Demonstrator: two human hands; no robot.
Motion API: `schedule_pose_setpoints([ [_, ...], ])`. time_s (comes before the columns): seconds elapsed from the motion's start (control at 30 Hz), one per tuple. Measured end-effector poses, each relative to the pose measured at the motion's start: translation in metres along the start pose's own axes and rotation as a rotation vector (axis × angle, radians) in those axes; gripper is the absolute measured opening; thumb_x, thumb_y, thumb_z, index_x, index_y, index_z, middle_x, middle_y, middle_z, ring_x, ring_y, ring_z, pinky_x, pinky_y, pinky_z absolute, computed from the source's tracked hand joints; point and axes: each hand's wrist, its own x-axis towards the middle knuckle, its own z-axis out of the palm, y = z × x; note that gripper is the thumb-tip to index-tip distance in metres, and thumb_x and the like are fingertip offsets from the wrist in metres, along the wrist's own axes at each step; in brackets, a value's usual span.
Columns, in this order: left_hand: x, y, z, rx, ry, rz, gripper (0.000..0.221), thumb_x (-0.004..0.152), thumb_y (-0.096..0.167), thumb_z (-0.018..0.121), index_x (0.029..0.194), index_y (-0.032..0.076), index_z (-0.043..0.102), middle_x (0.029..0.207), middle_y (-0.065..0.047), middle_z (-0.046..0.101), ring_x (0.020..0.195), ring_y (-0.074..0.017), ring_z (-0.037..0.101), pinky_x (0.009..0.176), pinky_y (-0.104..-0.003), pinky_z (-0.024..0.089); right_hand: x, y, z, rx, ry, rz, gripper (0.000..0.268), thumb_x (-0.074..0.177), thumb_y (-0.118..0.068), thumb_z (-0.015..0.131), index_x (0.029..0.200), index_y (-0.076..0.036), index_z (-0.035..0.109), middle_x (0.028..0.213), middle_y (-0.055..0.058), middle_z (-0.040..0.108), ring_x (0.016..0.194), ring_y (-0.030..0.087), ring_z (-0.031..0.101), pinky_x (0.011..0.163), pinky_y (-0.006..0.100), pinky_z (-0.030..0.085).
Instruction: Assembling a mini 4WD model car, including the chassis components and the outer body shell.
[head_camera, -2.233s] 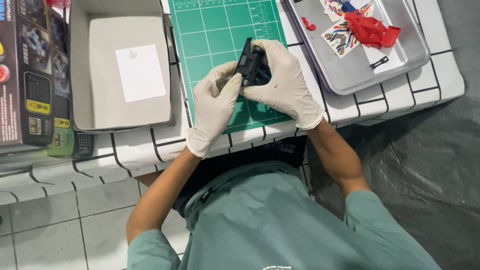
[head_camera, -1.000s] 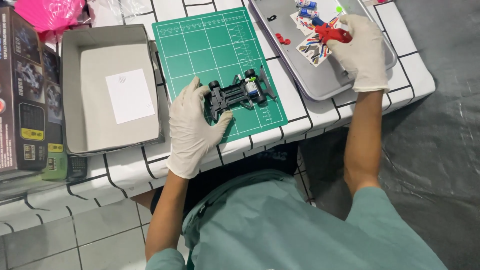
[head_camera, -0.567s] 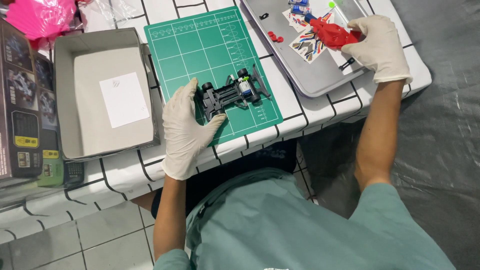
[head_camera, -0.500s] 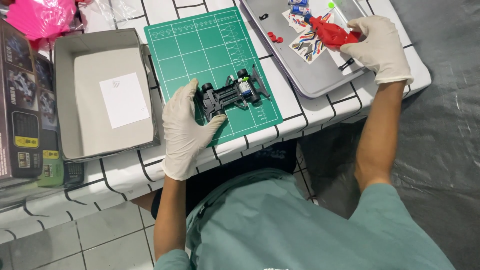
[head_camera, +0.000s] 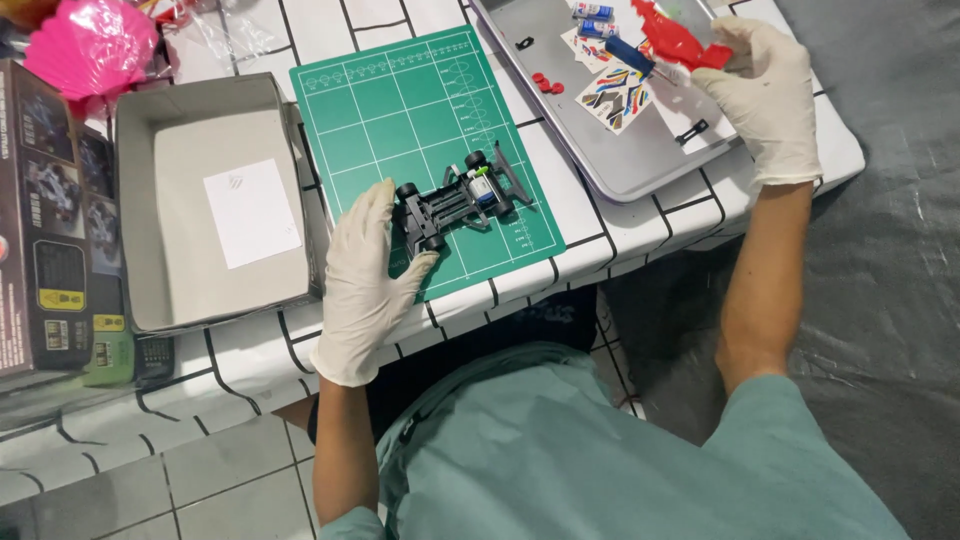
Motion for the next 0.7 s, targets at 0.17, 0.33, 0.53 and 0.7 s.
schedule_pose_setpoints([
  [0.17, -0.003, 0.001, 0.002, 0.001, 0.01, -0.009, 0.08, 0.097, 0.033, 0.075, 0.158, 0.005, 0.032, 0.156, -0.023, 0.045, 0.144, -0.0383, 0.044, 0.121, -0.049, 0.034, 0.001, -0.016, 0.003, 0.101, 0.055, -0.003, 0.05, 0.089, 0.02, 0.065, 0.137, 0.006, 0.06, 0.13, 0.018, 0.063, 0.121, 0.026, 0.064, 0.102, 0.034, 0.054],
  [0.33, -0.004, 0.0, 0.004, 0.048, 0.023, 0.016, 0.077, 0.099, 0.037, 0.071, 0.158, 0.003, 0.033, 0.157, -0.024, 0.045, 0.144, -0.0397, 0.044, 0.121, -0.051, 0.034, -0.001, -0.028, 0.0, 0.245, -0.05, -0.095, 0.037, 0.106, 0.017, 0.06, 0.141, 0.007, 0.053, 0.14, 0.023, 0.057, 0.134, 0.03, 0.056, 0.121, 0.039, 0.047],
  [0.53, -0.003, 0.003, 0.002, 0.028, 0.051, 0.036, 0.076, 0.097, 0.029, 0.077, 0.156, 0.005, 0.035, 0.154, -0.021, 0.047, 0.141, -0.0374, 0.048, 0.119, -0.048, 0.037, -0.009, -0.052, 0.004, 0.402, -0.185, 0.126, 0.044, 0.108, -0.021, 0.065, 0.143, 0.003, 0.053, 0.138, 0.012, 0.058, 0.125, 0.02, 0.059, 0.112, 0.031, 0.052],
  [0.7, -0.004, 0.001, 0.001, -0.054, -0.008, -0.017, 0.08, 0.091, 0.027, 0.081, 0.156, 0.01, 0.037, 0.158, -0.015, 0.049, 0.144, -0.0324, 0.049, 0.123, -0.056, 0.028, -0.006, -0.051, 0.003, 0.434, -0.207, 0.19, 0.043, 0.105, -0.014, 0.066, 0.142, 0.003, 0.051, 0.144, 0.017, 0.056, 0.129, 0.022, 0.061, 0.114, 0.031, 0.054],
])
